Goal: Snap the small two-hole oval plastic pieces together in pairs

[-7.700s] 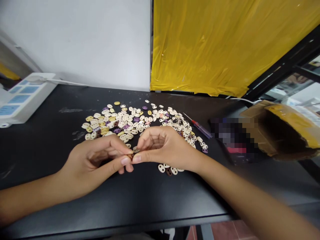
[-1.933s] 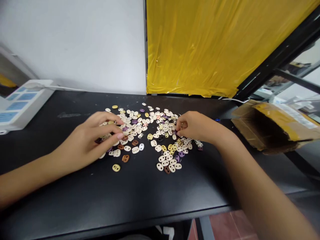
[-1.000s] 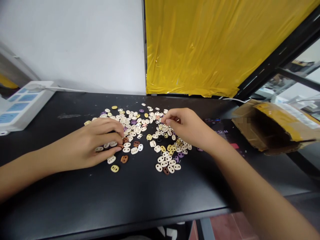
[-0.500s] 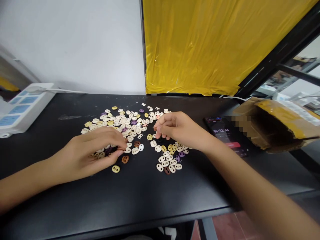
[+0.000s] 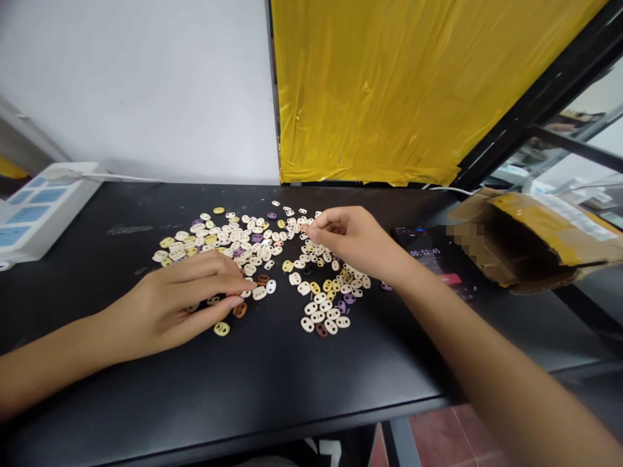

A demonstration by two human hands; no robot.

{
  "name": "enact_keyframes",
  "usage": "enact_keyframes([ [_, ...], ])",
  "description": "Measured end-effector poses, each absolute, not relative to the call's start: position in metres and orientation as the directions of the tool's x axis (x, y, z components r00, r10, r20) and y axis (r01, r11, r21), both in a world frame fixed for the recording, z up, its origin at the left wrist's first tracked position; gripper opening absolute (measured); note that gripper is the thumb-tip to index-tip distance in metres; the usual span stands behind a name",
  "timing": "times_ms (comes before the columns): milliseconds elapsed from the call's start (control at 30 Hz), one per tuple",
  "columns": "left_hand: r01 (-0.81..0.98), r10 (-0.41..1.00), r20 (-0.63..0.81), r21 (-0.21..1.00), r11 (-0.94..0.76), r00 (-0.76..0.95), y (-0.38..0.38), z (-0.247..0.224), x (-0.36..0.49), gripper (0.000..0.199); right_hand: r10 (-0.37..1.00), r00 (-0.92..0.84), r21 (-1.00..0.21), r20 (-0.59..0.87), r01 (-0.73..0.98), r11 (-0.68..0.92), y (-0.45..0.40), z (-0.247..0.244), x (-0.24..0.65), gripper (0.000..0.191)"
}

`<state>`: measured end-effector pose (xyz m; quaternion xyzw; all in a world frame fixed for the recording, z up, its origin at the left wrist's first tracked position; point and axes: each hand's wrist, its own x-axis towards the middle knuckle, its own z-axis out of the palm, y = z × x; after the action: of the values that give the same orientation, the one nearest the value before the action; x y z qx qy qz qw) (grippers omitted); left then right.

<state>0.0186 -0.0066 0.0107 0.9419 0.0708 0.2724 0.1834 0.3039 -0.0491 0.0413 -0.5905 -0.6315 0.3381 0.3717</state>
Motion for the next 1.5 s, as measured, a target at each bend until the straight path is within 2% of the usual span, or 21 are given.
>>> enact_keyframes([
  [167, 0.041, 0.241, 0.478, 0.39, -0.92, 0.845, -0.005, 0.007, 0.017, 0.027, 1.0, -0.024, -0.896, 0.003, 0.444, 0.013, -0.047, 0.033, 0.303, 0.022],
  [267, 0.039, 0.238, 0.486, 0.384, -0.922, 0.841, -0.005, 0.006, 0.015, 0.028, 0.999, -0.011, -0.871, 0.031, 0.49, 0.032, -0.047, 0.037, 0.307, 0.024],
  [367, 0.037, 0.236, 0.494, 0.38, -0.924, 0.837, -0.005, 0.007, 0.015, 0.027, 0.998, -0.036, -0.739, 0.048, 0.671, 0.06, -0.048, 0.045, 0.315, 0.017],
  [500, 0.045, 0.239, 0.498, 0.37, -0.928, 0.834, -0.005, 0.007, 0.016, 0.03, 0.988, -0.074, -0.523, -0.138, 0.853, -0.009, -0.049, 0.051, 0.324, 0.009],
  [567, 0.049, 0.245, 0.506, 0.369, -0.928, 0.827, -0.004, 0.007, 0.017, 0.032, 0.982, -0.08, -0.492, -0.17, 0.871, -0.014, -0.049, 0.05, 0.326, 0.013],
  [733, 0.036, 0.242, 0.516, 0.377, -0.926, 0.821, -0.002, 0.006, 0.018, 0.04, 0.991, -0.088, -0.452, -0.103, 0.891, 0.032, -0.047, 0.041, 0.332, 0.013],
  [900, 0.043, 0.345, 0.518, 0.507, -0.861, 0.783, -0.016, 0.009, 0.021, 0.034, 0.991, -0.098, -0.429, -0.09, 0.902, 0.05, -0.047, 0.037, 0.331, 0.002],
  [1133, 0.083, 0.52, 0.447, 0.695, -0.714, 0.728, -0.038, 0.01, 0.029, 0.013, 0.997, -0.058, -0.401, -0.044, 0.915, 0.035, -0.048, 0.041, 0.325, 0.017],
  [1233, 0.094, 0.549, 0.423, 0.725, -0.682, 0.72, -0.038, 0.008, 0.029, 0.009, 0.995, -0.039, -0.487, 0.088, 0.87, 0.077, -0.05, 0.043, 0.313, 0.019],
  [1333, 0.085, 0.536, 0.421, 0.724, -0.684, 0.732, -0.036, 0.007, 0.028, 0.009, 0.964, -0.076, -0.72, 0.254, 0.65, 0.241, -0.059, 0.042, 0.292, 0.019],
  [1433, 0.084, 0.504, 0.416, 0.703, -0.706, 0.757, -0.034, 0.005, 0.026, 0.014, 0.945, -0.198, -0.838, 0.259, 0.441, 0.322, -0.072, 0.039, 0.27, 0.016],
  [1500, 0.066, 0.482, 0.427, 0.693, -0.718, 0.765, -0.032, 0.005, 0.026, 0.017, 0.936, -0.255, -0.873, 0.242, 0.364, 0.325, -0.08, 0.036, 0.26, 0.012],
])
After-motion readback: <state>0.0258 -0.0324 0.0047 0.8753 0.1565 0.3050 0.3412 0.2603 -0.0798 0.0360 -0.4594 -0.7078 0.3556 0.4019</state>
